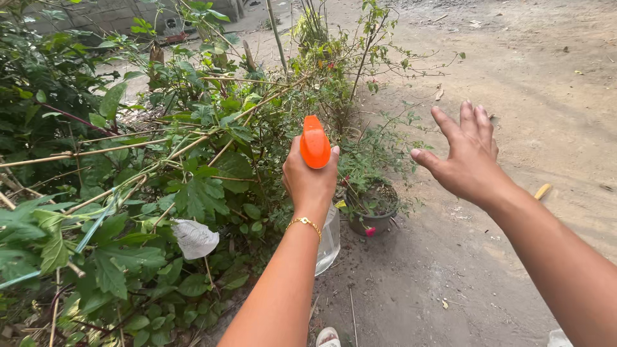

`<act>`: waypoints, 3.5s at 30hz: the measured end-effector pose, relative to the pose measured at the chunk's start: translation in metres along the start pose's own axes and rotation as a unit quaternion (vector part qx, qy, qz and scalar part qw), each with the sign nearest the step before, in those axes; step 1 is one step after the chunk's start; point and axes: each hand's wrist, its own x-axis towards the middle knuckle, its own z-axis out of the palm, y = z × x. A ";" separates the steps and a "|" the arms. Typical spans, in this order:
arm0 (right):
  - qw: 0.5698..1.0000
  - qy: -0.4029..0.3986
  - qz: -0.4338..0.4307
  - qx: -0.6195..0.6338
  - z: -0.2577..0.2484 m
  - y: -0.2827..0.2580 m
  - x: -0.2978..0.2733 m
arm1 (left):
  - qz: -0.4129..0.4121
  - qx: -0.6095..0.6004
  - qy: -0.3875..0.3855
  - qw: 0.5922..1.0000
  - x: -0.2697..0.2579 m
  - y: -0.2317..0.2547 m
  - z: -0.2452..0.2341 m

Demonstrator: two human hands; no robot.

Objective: The person uses a spray bottle to apply liquid to the leaves and stems of various plants in a dirt garden area. The person moves the bottle to spray different sections of the foliage.

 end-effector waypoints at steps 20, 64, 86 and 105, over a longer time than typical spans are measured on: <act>0.998 0.033 -0.050 0.009 0.033 -0.006 -0.010 | -0.011 -0.005 -0.020 1.000 -0.016 0.005 -0.026; 0.895 -0.184 -0.048 0.404 0.110 -0.173 -0.073 | 0.045 -0.078 -0.142 0.986 -0.011 -0.057 -0.069; 0.886 -0.068 -0.020 0.458 0.112 -0.160 -0.048 | -0.078 0.029 -0.332 0.939 0.013 -0.054 -0.097; 0.895 -0.061 -0.019 0.441 0.119 -0.176 -0.047 | -0.113 0.195 -0.237 0.945 0.004 -0.076 -0.113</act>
